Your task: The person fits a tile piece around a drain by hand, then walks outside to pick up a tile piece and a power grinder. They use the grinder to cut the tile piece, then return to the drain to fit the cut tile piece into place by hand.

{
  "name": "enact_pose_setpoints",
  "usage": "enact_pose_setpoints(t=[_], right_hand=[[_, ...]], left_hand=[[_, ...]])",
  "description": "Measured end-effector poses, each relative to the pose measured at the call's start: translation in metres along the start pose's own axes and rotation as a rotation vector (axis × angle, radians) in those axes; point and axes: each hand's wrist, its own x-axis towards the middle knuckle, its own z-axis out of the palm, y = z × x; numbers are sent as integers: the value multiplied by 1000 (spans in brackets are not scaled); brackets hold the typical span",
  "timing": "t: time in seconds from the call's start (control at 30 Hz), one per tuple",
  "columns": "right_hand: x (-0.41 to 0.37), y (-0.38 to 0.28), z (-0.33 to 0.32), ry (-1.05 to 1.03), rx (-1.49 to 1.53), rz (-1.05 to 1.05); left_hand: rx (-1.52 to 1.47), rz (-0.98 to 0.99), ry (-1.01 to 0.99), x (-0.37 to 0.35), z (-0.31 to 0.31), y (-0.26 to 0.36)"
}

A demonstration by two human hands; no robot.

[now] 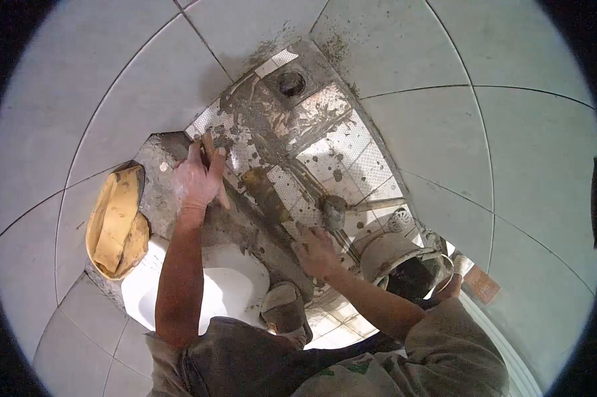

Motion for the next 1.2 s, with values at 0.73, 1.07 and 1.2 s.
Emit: enact_pose_setpoints(t=[0.73, 1.07, 1.2], right_hand=[[0, -41, 35, 133, 181, -314], [7, -40, -2, 302, 82, -337], [12, -64, -37, 377, 248, -531]], left_hand=[[-337, -23, -69, -3, 15, -23], [-1487, -522, -364, -2, -13, -1], [-1669, -500, -423, -13, -25, 34]])
